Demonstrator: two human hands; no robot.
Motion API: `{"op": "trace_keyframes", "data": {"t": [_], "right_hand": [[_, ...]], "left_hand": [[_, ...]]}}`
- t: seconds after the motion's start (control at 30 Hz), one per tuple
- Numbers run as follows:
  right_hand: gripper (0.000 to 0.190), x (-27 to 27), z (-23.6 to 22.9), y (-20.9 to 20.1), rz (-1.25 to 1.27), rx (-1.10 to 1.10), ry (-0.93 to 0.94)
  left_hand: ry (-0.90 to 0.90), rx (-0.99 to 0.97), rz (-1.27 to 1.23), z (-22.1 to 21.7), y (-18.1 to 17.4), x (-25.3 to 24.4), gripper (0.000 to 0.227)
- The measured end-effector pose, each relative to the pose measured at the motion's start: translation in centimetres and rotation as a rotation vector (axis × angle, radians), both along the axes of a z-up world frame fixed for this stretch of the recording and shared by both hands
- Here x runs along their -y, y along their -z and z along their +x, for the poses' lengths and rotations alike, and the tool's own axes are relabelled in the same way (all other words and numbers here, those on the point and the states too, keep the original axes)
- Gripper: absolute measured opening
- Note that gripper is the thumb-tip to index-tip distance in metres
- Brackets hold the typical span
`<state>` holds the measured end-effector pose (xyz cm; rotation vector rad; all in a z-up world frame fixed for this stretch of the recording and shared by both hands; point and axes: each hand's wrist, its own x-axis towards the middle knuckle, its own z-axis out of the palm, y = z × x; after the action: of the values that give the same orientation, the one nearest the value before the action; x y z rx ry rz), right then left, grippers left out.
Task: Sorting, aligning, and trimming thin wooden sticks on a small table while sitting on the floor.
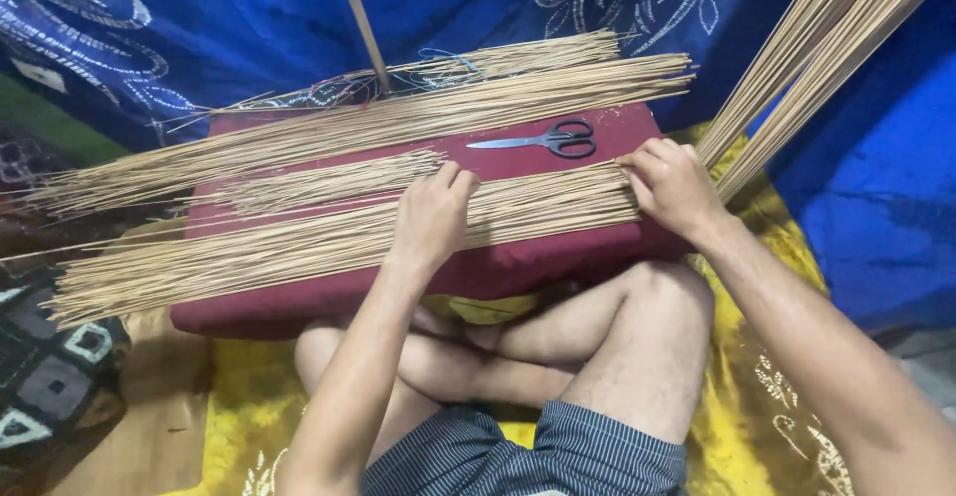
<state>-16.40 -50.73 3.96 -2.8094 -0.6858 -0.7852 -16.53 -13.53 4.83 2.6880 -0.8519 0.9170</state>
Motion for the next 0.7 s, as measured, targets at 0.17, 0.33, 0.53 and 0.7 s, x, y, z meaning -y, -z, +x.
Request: {"op": "trace_keyframes", "data": {"t": [0.17,0.33,0.53,0.7], "right_hand": [[0.011,0.9,0.3,0.3,0.031,-0.055,-0.007],[0.012,1.7,1.3,1.8,0.047,-0.099,-0.027],[0.007,1.4,1.2,1.7,0.045,-0.109,-0.056],[0.007,1.2,0.6,1.8,0.071,-0.089,-0.063]], "left_hand": [[-0.013,-0.094,0.031,-0.8,-0.2,0.2,0.004],[-0.048,-0.274,0.065,-1.1,0.4,-0.2,0.008],[-0.083,-0.474,0.079,-1.0,0.8,-0.7,0.018],[-0.087,-0.521,0.087,-1.1,0.6,-1.0,0.017]]}}
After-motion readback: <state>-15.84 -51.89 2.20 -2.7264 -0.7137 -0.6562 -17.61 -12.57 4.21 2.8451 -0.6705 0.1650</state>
